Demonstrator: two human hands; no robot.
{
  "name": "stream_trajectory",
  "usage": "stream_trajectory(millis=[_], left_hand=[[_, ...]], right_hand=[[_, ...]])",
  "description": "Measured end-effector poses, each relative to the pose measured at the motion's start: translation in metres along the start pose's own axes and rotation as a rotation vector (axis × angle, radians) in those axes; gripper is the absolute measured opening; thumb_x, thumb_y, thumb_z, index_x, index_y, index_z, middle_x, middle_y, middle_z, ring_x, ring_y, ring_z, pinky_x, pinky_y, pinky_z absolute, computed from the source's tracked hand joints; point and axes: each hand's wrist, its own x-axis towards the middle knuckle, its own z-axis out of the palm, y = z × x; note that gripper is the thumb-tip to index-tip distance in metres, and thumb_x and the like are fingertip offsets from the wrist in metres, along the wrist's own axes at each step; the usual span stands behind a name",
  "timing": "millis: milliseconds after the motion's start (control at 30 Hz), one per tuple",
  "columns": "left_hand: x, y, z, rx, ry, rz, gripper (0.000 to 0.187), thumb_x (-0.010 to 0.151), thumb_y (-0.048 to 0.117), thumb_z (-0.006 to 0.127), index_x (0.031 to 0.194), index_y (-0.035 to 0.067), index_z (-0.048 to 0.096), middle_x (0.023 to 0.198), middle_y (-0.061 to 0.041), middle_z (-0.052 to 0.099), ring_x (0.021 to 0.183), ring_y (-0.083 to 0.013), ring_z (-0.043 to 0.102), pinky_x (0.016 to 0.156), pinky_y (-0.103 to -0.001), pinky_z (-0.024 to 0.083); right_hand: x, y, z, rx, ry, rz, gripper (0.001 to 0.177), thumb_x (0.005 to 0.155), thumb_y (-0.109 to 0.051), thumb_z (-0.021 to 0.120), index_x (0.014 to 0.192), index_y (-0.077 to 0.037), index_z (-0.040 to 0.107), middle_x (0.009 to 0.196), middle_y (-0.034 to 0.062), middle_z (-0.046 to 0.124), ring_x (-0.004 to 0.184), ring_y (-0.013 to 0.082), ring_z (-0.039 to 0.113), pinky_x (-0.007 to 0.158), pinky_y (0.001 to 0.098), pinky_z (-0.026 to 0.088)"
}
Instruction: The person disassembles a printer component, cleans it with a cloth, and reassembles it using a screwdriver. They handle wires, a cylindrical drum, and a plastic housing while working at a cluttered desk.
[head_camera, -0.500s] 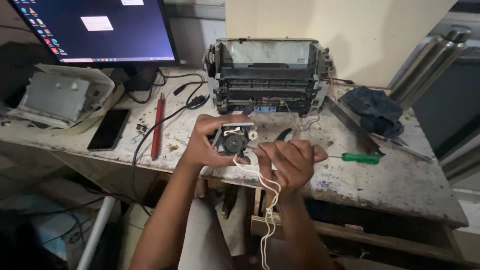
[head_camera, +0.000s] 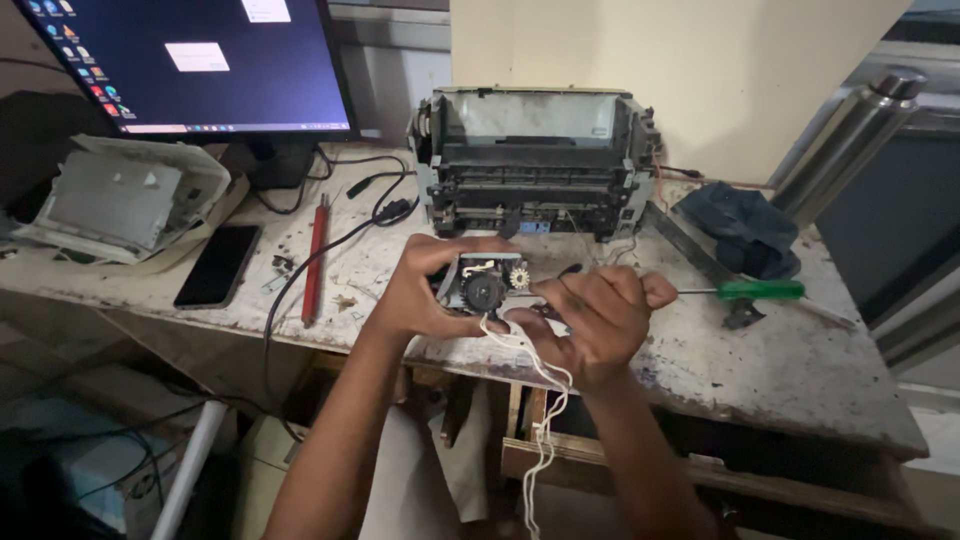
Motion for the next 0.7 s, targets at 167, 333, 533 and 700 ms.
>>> stream_trajectory(millis=[167, 333, 533, 700], left_hand=[[0.000, 0.003, 0.000, -0.022, -0.021, -0.045, 0.068, 0.069, 0.030, 0.095, 0.123, -0.004, 0.071, 0.118, -0.015, 0.078, 0.104, -0.0226, 0.080, 0.098, -0.033, 0.062], [0.001, 0.009, -0.001, 0.052, -0.023, -0.016, 0.068, 0.068, 0.031, 0.096, 0.122, -0.002, 0.071, 0.119, -0.015, 0.077, 0.105, -0.0228, 0.080, 0.097, -0.032, 0.061], [0.004, 0.010, 0.001, 0.041, -0.017, 0.013, 0.068, 0.069, 0.030, 0.097, 0.122, -0.002, 0.071, 0.119, -0.015, 0.077, 0.106, -0.0234, 0.079, 0.097, -0.033, 0.061], [0.000, 0.006, 0.000, 0.027, -0.015, -0.019, 0.063, 0.068, 0.028, 0.098, 0.117, -0.001, 0.072, 0.116, -0.014, 0.079, 0.102, -0.0225, 0.081, 0.094, -0.032, 0.062]], right_hand=[[0.000, 0.000, -0.001, 0.037, 0.033, 0.031, 0.021, 0.085, -0.034, 0.083, 0.075, -0.017, 0.075, 0.071, -0.0060, 0.061, 0.077, 0.0148, 0.051, 0.090, 0.0381, 0.025], [0.005, -0.007, -0.007, -0.004, 0.010, 0.003, 0.017, 0.083, -0.025, 0.084, 0.074, -0.014, 0.076, 0.071, -0.0042, 0.063, 0.074, 0.0167, 0.053, 0.086, 0.0333, 0.028], [0.009, -0.009, -0.016, -0.022, -0.003, -0.045, 0.022, 0.087, -0.026, 0.087, 0.075, -0.014, 0.073, 0.075, -0.0043, 0.064, 0.073, 0.0146, 0.053, 0.087, 0.0355, 0.025], [0.002, -0.012, -0.019, -0.255, -0.016, -0.135, 0.023, 0.087, -0.039, 0.085, 0.079, -0.021, 0.073, 0.075, -0.0070, 0.061, 0.075, 0.0132, 0.050, 0.085, 0.0366, 0.024]])
